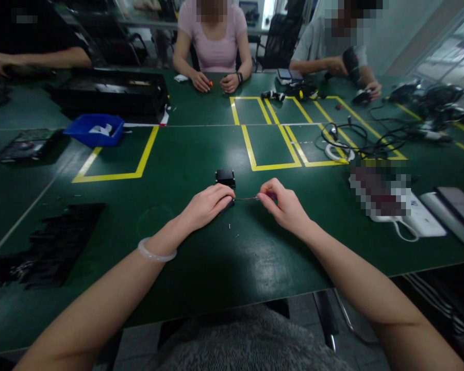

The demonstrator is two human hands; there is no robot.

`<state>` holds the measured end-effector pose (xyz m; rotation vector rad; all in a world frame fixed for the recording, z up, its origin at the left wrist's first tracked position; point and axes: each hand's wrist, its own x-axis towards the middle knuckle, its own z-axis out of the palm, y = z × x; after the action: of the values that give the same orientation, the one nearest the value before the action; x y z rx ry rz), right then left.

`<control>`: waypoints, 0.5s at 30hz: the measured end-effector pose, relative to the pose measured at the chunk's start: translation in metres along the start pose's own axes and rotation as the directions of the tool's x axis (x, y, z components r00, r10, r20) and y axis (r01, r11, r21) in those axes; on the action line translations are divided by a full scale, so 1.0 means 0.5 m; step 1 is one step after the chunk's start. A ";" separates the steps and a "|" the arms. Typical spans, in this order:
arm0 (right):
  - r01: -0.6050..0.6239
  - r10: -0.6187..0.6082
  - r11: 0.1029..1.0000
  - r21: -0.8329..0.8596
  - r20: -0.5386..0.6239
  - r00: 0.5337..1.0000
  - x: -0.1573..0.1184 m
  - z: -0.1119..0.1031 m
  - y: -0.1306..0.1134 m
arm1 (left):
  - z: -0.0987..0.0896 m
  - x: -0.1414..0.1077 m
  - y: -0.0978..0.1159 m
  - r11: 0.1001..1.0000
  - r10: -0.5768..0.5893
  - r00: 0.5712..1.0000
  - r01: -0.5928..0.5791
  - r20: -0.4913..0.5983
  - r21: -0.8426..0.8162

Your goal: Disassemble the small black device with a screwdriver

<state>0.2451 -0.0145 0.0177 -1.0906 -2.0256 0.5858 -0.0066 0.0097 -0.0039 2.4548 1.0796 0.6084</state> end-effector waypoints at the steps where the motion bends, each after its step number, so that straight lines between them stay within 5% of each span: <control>1: -0.002 0.002 1.000 -0.006 0.000 1.000 0.003 -0.001 -0.002 | -0.001 0.001 -0.001 1.000 0.004 1.000 -0.004 0.012 -0.003; 15: 0.023 0.018 0.972 -0.234 0.172 0.985 0.076 -0.023 -0.052 | 0.004 0.007 -0.002 0.999 -0.013 0.998 0.011 0.060 0.033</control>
<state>0.2273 0.0043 0.0576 -1.2104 -2.2930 0.4598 -0.0041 0.0127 -0.0054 2.4758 1.0878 0.5139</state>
